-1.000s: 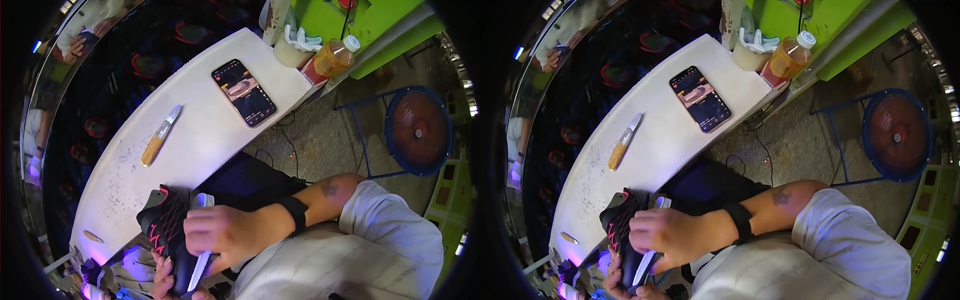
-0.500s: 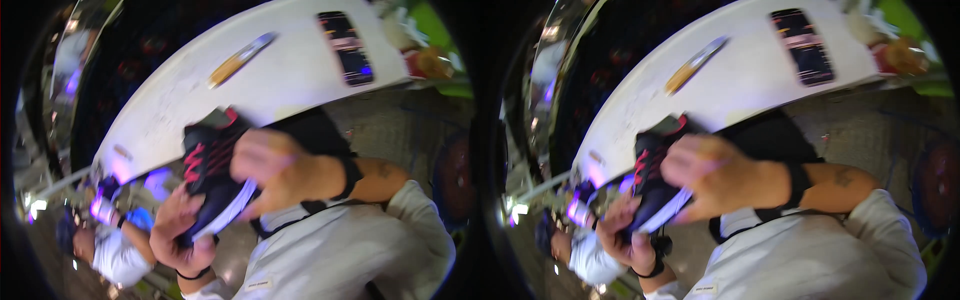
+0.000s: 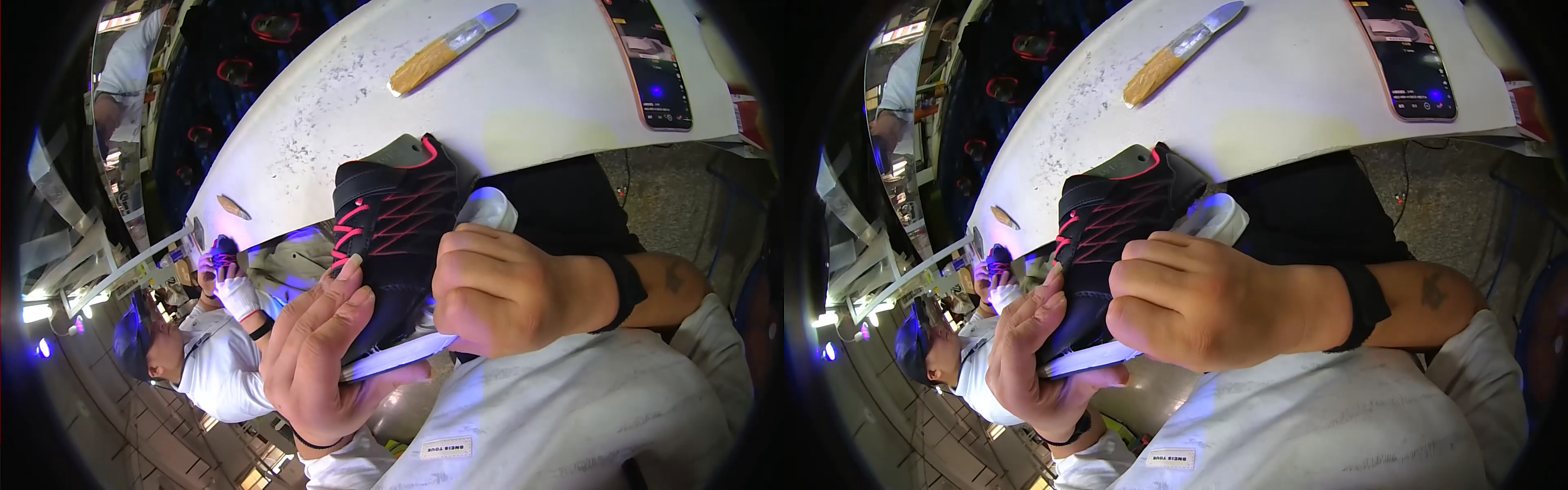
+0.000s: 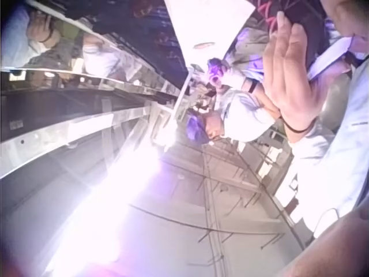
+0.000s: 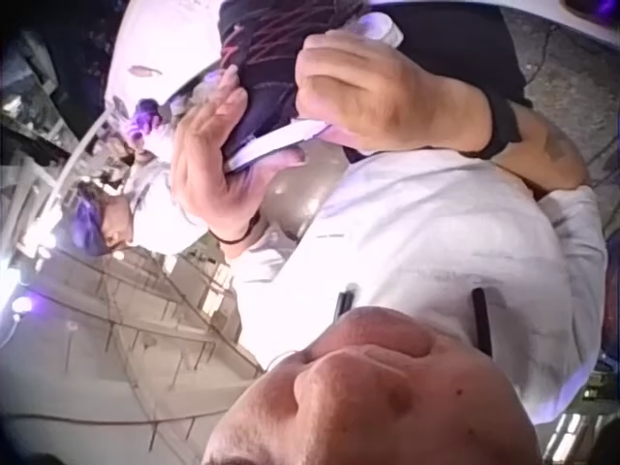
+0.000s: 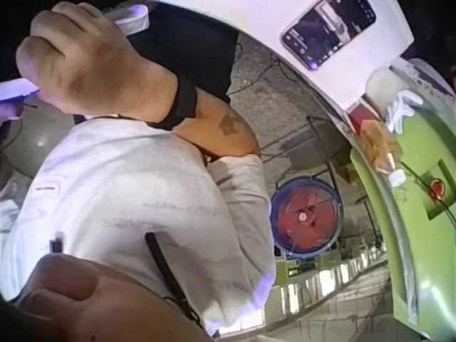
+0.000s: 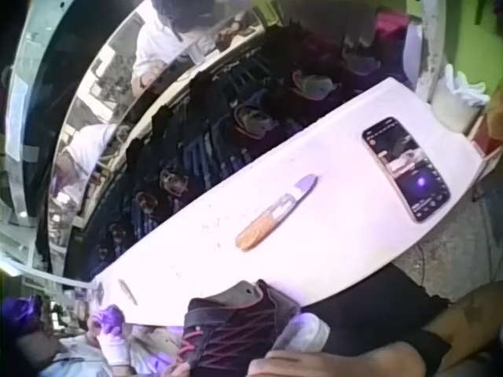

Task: Manually assembling and inspecting shoe components on an industrial line.

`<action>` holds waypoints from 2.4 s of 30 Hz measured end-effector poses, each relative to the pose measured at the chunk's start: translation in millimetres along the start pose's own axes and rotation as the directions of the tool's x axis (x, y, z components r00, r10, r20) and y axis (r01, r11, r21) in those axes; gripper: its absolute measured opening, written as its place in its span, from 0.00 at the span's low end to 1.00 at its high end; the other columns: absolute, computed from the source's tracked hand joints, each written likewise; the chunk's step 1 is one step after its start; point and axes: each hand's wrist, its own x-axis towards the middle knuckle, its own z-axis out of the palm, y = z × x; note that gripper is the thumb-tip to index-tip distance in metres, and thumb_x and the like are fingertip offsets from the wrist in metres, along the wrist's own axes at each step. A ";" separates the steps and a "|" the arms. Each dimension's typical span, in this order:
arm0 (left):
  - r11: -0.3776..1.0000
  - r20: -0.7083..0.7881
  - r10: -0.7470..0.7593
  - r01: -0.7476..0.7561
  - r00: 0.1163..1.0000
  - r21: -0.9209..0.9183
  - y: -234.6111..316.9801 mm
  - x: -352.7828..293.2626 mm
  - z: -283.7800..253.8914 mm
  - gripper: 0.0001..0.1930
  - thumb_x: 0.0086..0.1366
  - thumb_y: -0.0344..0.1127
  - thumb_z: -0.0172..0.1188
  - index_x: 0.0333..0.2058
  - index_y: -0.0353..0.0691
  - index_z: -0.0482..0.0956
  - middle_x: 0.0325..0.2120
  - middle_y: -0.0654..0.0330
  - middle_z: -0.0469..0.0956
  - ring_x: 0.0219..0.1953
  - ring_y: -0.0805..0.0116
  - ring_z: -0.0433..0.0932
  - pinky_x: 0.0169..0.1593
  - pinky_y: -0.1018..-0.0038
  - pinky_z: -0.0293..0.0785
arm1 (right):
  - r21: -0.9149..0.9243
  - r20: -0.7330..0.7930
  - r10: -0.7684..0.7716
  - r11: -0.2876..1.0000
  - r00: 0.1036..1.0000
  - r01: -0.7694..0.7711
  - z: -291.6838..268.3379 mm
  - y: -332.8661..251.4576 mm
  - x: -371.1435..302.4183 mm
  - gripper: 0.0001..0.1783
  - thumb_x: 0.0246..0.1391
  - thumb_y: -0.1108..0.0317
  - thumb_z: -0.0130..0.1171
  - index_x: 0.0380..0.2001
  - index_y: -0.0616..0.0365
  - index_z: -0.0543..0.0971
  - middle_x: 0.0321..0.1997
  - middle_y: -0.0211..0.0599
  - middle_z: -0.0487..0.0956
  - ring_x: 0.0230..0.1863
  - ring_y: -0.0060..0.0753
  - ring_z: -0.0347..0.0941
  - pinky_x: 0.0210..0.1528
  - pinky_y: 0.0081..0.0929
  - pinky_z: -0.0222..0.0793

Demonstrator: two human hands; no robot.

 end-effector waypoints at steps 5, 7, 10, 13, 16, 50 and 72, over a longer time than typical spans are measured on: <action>0.999 0.019 -0.030 0.030 0.999 -0.026 -3.0 3.4 0.6 0.37 0.38 0.59 0.76 0.39 0.31 0.80 0.38 0.45 0.84 0.39 0.48 0.84 0.47 0.60 0.81 | -0.064 -0.036 0.156 0.985 0.987 -0.158 2.0 -11.3 10.5 0.10 0.41 0.70 0.60 0.24 0.58 0.69 0.28 0.37 0.65 0.30 0.37 0.67 0.32 0.30 0.68; 0.998 0.001 -0.070 0.070 0.998 -0.004 0.7 1.5 0.7 0.37 0.39 0.60 0.75 0.38 0.31 0.81 0.39 0.46 0.84 0.38 0.50 0.85 0.47 0.60 0.81 | -0.020 -0.042 0.145 0.989 0.988 -0.146 2.0 -12.7 9.4 0.10 0.40 0.70 0.60 0.24 0.58 0.69 0.27 0.36 0.64 0.30 0.36 0.67 0.32 0.30 0.68; 0.999 0.016 0.016 -0.017 1.000 0.035 -0.4 -0.9 -0.2 0.34 0.43 0.60 0.73 0.37 0.34 0.82 0.38 0.48 0.85 0.36 0.54 0.84 0.47 0.59 0.80 | -0.037 0.029 0.029 0.999 0.999 -0.028 -1.5 -9.5 8.6 0.10 0.40 0.70 0.60 0.23 0.58 0.69 0.27 0.35 0.64 0.29 0.36 0.67 0.31 0.30 0.69; 0.994 0.003 0.089 -0.089 0.996 0.057 -7.8 -4.8 2.1 0.28 0.47 0.56 0.74 0.37 0.37 0.83 0.36 0.51 0.86 0.34 0.58 0.84 0.47 0.58 0.81 | -0.108 -0.026 -0.014 0.994 1.000 0.011 1.9 2.8 10.7 0.10 0.39 0.70 0.60 0.22 0.58 0.68 0.26 0.35 0.64 0.29 0.35 0.68 0.31 0.30 0.69; 0.990 -0.054 0.141 -0.140 0.989 0.016 -18.6 -7.4 6.6 0.23 0.46 0.48 0.78 0.35 0.37 0.84 0.35 0.52 0.86 0.33 0.61 0.84 0.45 0.61 0.84 | -0.163 0.003 0.087 0.983 0.996 -0.086 2.5 4.8 9.2 0.10 0.38 0.70 0.61 0.23 0.59 0.69 0.26 0.36 0.66 0.29 0.37 0.69 0.31 0.30 0.70; 0.154 -0.029 -0.378 0.032 0.925 -0.988 -72.0 7.1 98.1 0.71 0.33 0.56 0.85 0.70 0.33 0.50 0.54 0.47 0.73 0.55 0.58 0.77 0.62 0.65 0.68 | 0.073 -0.017 0.554 0.831 0.833 -0.551 -79.3 8.1 82.2 0.49 0.56 0.30 0.51 0.61 0.67 0.68 0.58 0.43 0.74 0.58 0.32 0.71 0.62 0.29 0.65; 0.675 0.021 -0.239 0.182 0.971 -0.715 -137.2 60.7 24.9 0.36 0.38 0.37 0.80 0.48 0.29 0.77 0.40 0.61 0.81 0.41 0.73 0.79 0.49 0.74 0.76 | -0.017 0.376 0.361 0.923 0.853 -0.383 -8.6 53.8 163.2 0.36 0.33 0.64 0.71 0.49 0.62 0.70 0.44 0.51 0.76 0.44 0.44 0.76 0.46 0.35 0.73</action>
